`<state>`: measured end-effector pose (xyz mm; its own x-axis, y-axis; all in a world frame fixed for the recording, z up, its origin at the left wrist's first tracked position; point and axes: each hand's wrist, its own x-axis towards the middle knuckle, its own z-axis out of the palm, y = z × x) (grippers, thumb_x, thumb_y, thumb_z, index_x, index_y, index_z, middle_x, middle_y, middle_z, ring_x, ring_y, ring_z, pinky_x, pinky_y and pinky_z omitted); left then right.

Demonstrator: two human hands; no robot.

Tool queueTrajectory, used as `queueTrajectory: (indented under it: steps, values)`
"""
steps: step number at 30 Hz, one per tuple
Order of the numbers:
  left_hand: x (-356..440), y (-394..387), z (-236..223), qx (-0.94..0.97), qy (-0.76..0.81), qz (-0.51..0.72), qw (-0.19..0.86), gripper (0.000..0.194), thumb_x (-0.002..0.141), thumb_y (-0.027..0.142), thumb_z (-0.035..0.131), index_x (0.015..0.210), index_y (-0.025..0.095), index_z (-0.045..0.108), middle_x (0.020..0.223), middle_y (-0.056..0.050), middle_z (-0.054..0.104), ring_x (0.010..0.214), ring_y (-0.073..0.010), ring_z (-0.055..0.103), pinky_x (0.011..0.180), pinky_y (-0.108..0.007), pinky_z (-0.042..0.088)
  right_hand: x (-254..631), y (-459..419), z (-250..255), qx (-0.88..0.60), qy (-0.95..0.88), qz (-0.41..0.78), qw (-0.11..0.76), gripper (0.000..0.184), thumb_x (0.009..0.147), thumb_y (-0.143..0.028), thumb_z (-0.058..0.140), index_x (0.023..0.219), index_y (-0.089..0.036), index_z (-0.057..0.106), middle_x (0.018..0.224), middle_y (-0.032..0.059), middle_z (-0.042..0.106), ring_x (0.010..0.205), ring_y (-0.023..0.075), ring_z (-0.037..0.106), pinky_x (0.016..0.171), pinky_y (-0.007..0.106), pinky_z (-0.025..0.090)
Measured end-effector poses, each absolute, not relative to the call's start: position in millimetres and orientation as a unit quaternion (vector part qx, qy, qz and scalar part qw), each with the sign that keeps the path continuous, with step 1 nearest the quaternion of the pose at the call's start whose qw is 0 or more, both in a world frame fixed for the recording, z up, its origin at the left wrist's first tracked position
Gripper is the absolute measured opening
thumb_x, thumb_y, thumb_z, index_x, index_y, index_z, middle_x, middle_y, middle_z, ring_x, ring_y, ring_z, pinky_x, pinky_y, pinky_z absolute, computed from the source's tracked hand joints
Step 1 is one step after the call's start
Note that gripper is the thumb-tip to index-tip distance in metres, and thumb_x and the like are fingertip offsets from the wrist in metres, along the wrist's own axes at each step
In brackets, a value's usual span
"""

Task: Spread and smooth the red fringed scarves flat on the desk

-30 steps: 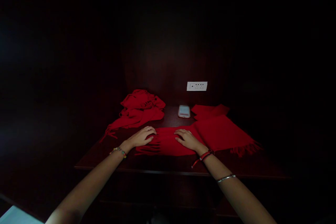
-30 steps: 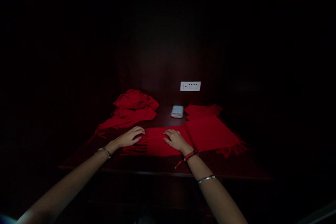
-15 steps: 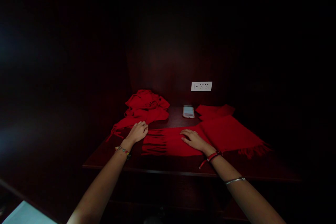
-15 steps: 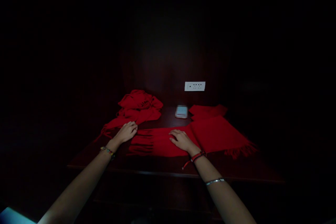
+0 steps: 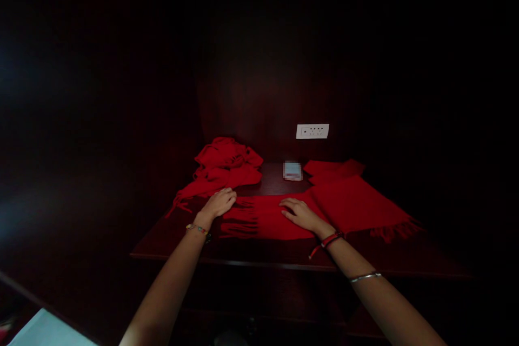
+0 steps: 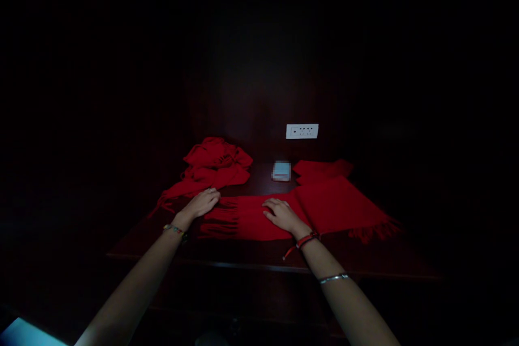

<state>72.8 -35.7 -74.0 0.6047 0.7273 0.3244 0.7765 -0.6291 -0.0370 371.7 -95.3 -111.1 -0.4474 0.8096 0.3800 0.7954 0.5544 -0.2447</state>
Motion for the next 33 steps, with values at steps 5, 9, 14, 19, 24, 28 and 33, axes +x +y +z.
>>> queueTrajectory:
  steps: [5, 9, 14, 19, 24, 28, 33]
  values:
    - [68, -37, -73, -0.817, -0.532, -0.177, 0.13, 0.047, 0.088, 0.035, 0.018, 0.077, 0.015, 0.058, 0.086, -0.009, 0.056, 0.083, -0.0202, 0.052, 0.076, -0.033, 0.039, 371, -97, -109, -0.47, -0.851, 0.019, 0.234, 0.031, 0.082, -0.03, 0.039, 0.107, -0.018, 0.054, 0.11, 0.0083, 0.055, 0.105, 0.0191, 0.046, 0.089, 0.035, 0.035]
    - [96, -47, -72, -0.899, -0.374, -0.207, 0.095, 0.03, 0.087, 0.029, 0.028, 0.091, 0.019, 0.055, 0.097, -0.005, 0.054, 0.092, -0.016, 0.048, 0.084, -0.03, 0.035, 369, -98, -106, -0.472, -0.85, 0.02, 0.232, 0.031, 0.082, -0.029, 0.04, 0.107, -0.017, 0.054, 0.109, 0.0088, 0.055, 0.105, 0.0198, 0.046, 0.089, 0.035, 0.035]
    - [101, -44, -76, -0.934, -0.32, -0.154, 0.038, 0.019, 0.079, 0.019, 0.039, 0.087, 0.02, 0.055, 0.091, -0.003, 0.054, 0.087, -0.014, 0.049, 0.08, -0.026, 0.037, 369, -97, -107, -0.469, -0.851, 0.025, 0.236, 0.03, 0.082, -0.029, 0.04, 0.106, -0.018, 0.055, 0.109, 0.0086, 0.055, 0.105, 0.0199, 0.046, 0.089, 0.037, 0.035]
    - [63, -32, -77, -0.834, -0.521, -0.161, 0.08, 0.028, 0.083, 0.026, 0.031, 0.077, 0.017, 0.057, 0.082, -0.006, 0.054, 0.082, -0.0173, 0.05, 0.074, -0.03, 0.039, 371, -95, -108, -0.467, -0.851, 0.026, 0.239, 0.03, 0.082, -0.029, 0.041, 0.106, -0.019, 0.055, 0.109, 0.0084, 0.055, 0.105, 0.0196, 0.046, 0.089, 0.036, 0.035]
    - [70, -41, -69, -0.84, -0.483, -0.236, 0.069, 0.039, 0.088, 0.03, 0.022, 0.078, 0.015, 0.056, 0.083, -0.007, 0.053, 0.082, -0.0164, 0.049, 0.079, -0.03, 0.038, 370, -96, -107, -0.463, -0.853, 0.027, 0.24, 0.029, 0.082, -0.028, 0.041, 0.105, -0.018, 0.055, 0.108, 0.0084, 0.056, 0.103, 0.0189, 0.047, 0.089, 0.034, 0.036]
    - [105, -58, -66, -0.927, -0.301, -0.218, 0.048, 0.024, 0.085, 0.027, 0.032, 0.091, 0.019, 0.054, 0.095, -0.004, 0.051, 0.091, -0.0149, 0.046, 0.085, -0.027, 0.034, 370, -96, -107, -0.462, -0.854, 0.023, 0.238, 0.03, 0.082, -0.028, 0.04, 0.106, -0.017, 0.055, 0.107, 0.0086, 0.056, 0.103, 0.019, 0.047, 0.089, 0.035, 0.036]
    - [104, -56, -69, -0.955, -0.271, -0.125, 0.001, 0.017, 0.081, 0.022, 0.037, 0.084, 0.02, 0.054, 0.088, -0.002, 0.051, 0.083, -0.0136, 0.047, 0.078, -0.024, 0.036, 371, -95, -109, -0.464, -0.852, 0.026, 0.242, 0.029, 0.081, -0.027, 0.041, 0.106, -0.018, 0.055, 0.107, 0.0089, 0.056, 0.104, 0.0194, 0.047, 0.089, 0.036, 0.036]
